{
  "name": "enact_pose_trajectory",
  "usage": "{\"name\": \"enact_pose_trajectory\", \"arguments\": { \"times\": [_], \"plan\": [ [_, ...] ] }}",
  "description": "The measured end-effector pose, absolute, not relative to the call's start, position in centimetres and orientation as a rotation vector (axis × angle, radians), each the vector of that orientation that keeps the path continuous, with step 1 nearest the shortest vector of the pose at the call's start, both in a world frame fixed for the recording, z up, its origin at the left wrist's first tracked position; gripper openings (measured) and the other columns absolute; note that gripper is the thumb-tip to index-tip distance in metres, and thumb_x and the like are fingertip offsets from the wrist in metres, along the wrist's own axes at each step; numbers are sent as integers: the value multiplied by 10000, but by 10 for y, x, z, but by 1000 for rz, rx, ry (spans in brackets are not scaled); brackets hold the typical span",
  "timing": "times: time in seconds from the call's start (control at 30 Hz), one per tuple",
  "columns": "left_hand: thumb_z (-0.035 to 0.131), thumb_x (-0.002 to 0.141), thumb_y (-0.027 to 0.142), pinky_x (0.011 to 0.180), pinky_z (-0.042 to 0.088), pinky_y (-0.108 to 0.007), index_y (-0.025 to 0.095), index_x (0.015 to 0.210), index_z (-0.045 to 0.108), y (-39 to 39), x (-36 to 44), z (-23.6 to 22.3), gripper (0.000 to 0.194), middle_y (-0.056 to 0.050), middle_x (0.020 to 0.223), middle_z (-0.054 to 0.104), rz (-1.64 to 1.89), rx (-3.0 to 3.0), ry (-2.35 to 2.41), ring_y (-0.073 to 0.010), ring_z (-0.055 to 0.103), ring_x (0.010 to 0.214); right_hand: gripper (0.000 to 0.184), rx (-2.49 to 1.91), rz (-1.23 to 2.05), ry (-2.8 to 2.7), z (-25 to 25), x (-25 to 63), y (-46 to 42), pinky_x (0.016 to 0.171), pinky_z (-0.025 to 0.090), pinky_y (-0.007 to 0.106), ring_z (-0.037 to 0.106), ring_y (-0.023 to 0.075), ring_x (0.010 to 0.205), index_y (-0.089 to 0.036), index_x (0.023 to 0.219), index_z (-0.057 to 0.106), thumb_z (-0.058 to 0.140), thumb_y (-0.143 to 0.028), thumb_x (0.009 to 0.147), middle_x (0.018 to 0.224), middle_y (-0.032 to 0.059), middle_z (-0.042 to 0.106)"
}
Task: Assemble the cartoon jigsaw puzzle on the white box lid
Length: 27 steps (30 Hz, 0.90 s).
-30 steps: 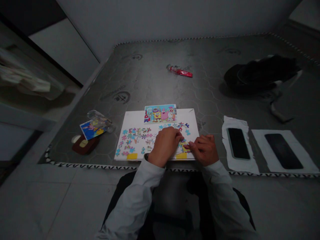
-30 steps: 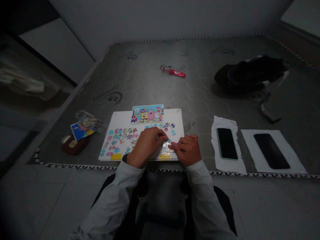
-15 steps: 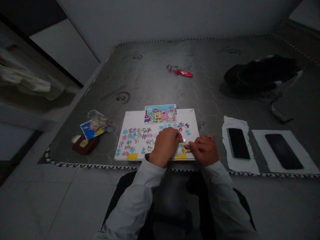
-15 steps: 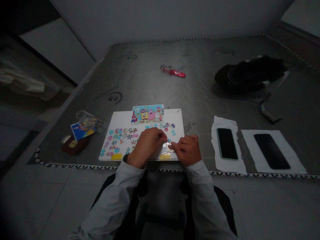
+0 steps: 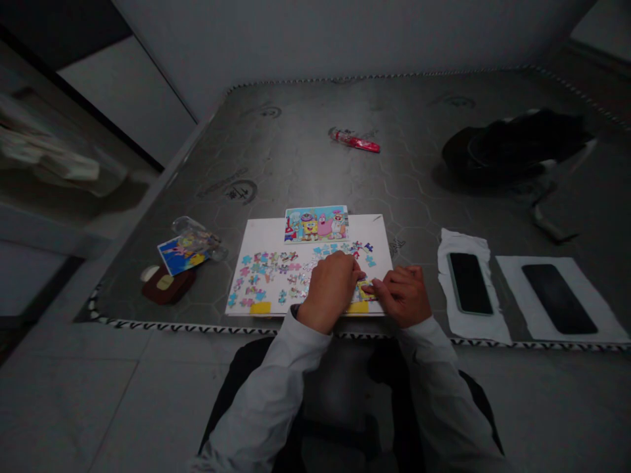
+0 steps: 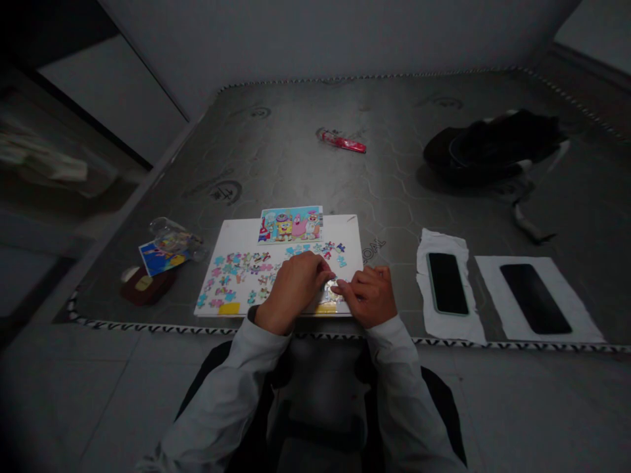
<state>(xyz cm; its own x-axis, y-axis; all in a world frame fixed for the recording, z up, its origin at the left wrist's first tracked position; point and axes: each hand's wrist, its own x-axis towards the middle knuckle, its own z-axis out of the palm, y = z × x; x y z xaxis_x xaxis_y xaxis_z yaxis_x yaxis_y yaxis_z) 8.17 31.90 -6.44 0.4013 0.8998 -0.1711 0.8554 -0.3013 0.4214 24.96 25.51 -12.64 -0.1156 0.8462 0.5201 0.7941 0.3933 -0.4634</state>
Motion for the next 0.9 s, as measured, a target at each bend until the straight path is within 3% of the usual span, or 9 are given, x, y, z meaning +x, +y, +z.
{"name": "enact_pose_trajectory", "arguments": {
  "times": [0.37, 0.53, 0.7, 0.9],
  "plan": [
    [566, 960, 312, 779, 489, -311, 220, 985, 677, 319, 78, -66, 146, -33, 957, 736, 210, 2211, 1408, -216, 677, 891, 317, -1391, 87, -1928, -127, 251, 255, 771, 262, 362, 471, 100, 605, -279, 764, 801, 569, -296, 980, 569, -39, 559],
    [504, 985, 220, 884, 488, -302, 246, 1201, 638, 323, 75, -68, 255, -53, 1154, 700, 392, 2228, 1235, -196, 660, 1029, 328, -1396, 94, -1919, -127, 251, 255, 771, 261, 360, 477, 97, 606, -283, 766, 803, 562, -314, 986, 569, -38, 559],
    [488, 988, 209, 862, 484, -298, 230, 1074, 685, 325, 72, -65, 216, -37, 1032, 728, 489, 2173, 1202, -190, 671, 974, 329, -1402, 94, -1922, -126, 251, 255, 770, 262, 359, 476, 100, 613, -284, 774, 805, 557, -323, 987, 570, -37, 556],
    [686, 880, 289, 767, 484, -282, 219, 890, 717, 326, 71, -60, 77, 5, 859, 762, 473, 2031, 1308, -172, 694, 820, 347, -1416, 99, -1909, -126, 250, 254, 775, 263, 362, 469, 100, 609, -286, 760, 805, 551, -340, 990, 563, -35, 550]
  ]
}}
